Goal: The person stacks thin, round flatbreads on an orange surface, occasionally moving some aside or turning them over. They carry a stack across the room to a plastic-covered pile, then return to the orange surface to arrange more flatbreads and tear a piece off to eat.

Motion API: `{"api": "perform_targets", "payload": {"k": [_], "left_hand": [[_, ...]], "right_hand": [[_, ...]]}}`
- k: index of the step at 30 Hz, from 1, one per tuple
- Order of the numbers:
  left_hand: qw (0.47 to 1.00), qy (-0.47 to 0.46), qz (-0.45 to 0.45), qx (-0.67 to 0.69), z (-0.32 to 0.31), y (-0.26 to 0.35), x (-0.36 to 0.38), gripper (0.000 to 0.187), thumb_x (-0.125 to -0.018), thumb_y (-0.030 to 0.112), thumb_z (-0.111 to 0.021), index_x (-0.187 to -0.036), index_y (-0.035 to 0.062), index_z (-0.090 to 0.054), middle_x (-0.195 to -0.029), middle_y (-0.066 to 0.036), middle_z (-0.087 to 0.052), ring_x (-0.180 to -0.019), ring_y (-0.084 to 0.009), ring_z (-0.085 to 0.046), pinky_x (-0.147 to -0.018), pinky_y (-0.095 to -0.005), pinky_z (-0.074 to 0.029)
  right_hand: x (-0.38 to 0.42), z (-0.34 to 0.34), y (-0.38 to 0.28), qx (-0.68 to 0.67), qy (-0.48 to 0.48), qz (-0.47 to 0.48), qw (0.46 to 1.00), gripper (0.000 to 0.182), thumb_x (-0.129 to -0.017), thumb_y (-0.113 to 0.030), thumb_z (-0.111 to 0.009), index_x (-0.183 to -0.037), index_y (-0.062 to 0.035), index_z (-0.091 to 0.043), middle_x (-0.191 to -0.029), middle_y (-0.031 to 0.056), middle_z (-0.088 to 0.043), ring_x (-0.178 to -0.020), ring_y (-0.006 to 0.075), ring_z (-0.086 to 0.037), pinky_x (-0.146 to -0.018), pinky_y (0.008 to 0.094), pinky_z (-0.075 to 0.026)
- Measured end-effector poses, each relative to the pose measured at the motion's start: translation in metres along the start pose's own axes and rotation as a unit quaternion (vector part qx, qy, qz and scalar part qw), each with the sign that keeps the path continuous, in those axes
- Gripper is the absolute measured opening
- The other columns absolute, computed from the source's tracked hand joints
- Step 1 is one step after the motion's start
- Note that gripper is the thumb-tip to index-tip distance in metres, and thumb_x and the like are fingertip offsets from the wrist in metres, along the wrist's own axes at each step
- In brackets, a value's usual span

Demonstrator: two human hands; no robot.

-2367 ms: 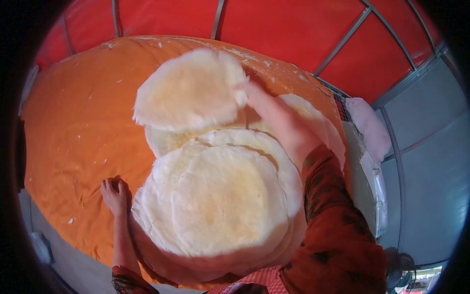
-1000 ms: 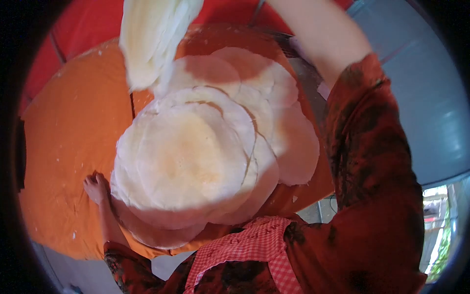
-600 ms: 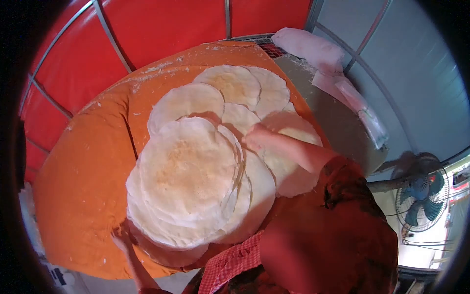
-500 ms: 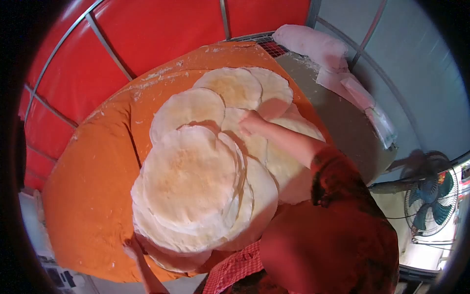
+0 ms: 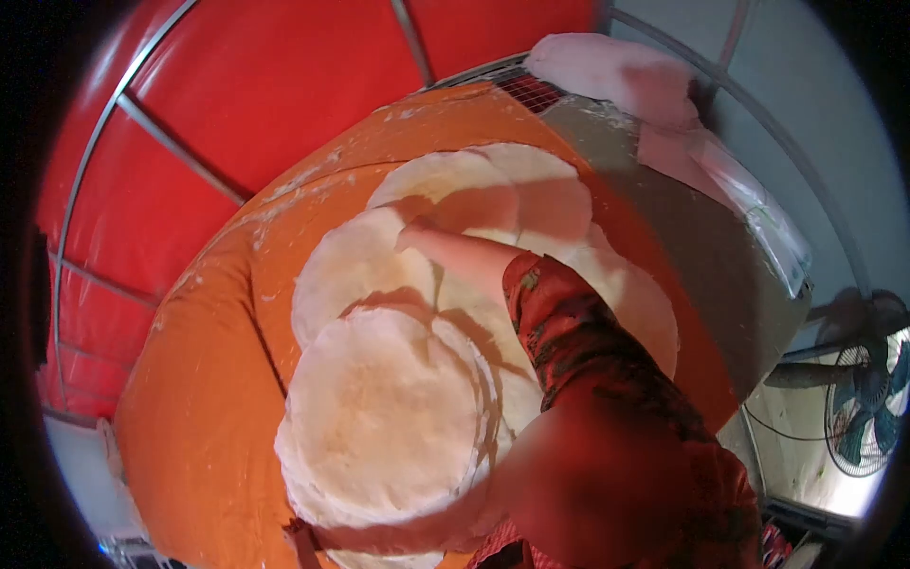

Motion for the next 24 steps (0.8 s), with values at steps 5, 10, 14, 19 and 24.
{"api": "perform_targets", "payload": {"k": [5, 10, 14, 19, 24], "left_hand": [[0.991, -0.040, -0.051, 0.117, -0.015, -0.025, -0.007, 0.032, -0.074, 0.016, -0.066, -0.094, 0.0098, -0.042, -0.096, -0.013, -0.051, -0.084, -0.0306, -0.053, -0.071, -0.0428, -0.045], [0.980, -0.057, -0.059, 0.181, -0.021, -0.037, 0.001, 0.025, -0.074, 0.011, -0.063, -0.085, 0.0112, -0.041, -0.087, -0.008, -0.047, -0.077, -0.0254, -0.049, -0.064, -0.0385, -0.041], [0.973, -0.069, -0.067, 0.210, -0.024, -0.037, 0.000, 0.021, -0.073, 0.008, -0.060, -0.079, 0.0123, -0.040, -0.081, -0.005, -0.044, -0.072, -0.0213, -0.045, -0.059, -0.0351, -0.038], [0.965, -0.080, -0.084, 0.233, -0.027, -0.042, -0.009, 0.021, -0.073, 0.003, -0.056, -0.071, 0.0137, -0.039, -0.072, 0.000, -0.041, -0.065, -0.0161, -0.041, -0.052, -0.0309, -0.035], [0.959, -0.082, -0.113, 0.246, -0.037, -0.060, -0.022, 0.025, -0.073, -0.002, -0.053, -0.062, 0.0151, -0.038, -0.064, 0.005, -0.037, -0.058, -0.0109, -0.037, -0.045, -0.0266, -0.031]], "right_hand": [[0.005, 0.036, -0.013, -0.151, 0.020, 0.130, 0.980, 0.042, -0.052, -0.005, -0.078, -0.092, -0.0001, -0.066, -0.081, 0.0116, -0.067, -0.082, 0.0233, -0.065, -0.076, 0.0342, -0.052], [0.001, 0.172, 0.049, -0.236, 0.085, 0.062, 0.966, 0.034, -0.059, -0.005, -0.073, -0.093, -0.0026, -0.068, -0.080, 0.0096, -0.068, -0.078, 0.0222, -0.066, -0.076, 0.0337, -0.052], [-0.012, 0.176, 0.112, -0.004, 0.241, 0.081, 0.967, 0.050, -0.061, -0.006, -0.074, -0.109, -0.0089, -0.063, -0.093, 0.0090, -0.068, -0.088, 0.0227, -0.065, -0.077, 0.0343, -0.052], [-0.028, 0.172, 0.142, -0.184, 0.129, -0.041, 0.974, 0.033, -0.068, -0.015, -0.073, -0.099, -0.0081, -0.065, -0.100, 0.0093, -0.066, -0.094, 0.0225, -0.064, -0.078, 0.0345, -0.051], [0.000, 0.171, 0.102, -0.438, -0.003, -0.121, 0.891, 0.024, -0.065, -0.008, -0.072, -0.088, -0.0107, -0.064, -0.083, 0.0023, -0.062, -0.076, 0.0192, -0.060, -0.058, 0.0369, -0.047]]}}
Point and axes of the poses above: each hand's wrist, its own x-axis away from the middle knuckle, its own z-axis out of the back of the hand, y = z × x, the point moved 1 cm from there along -x, towards the middle knuckle
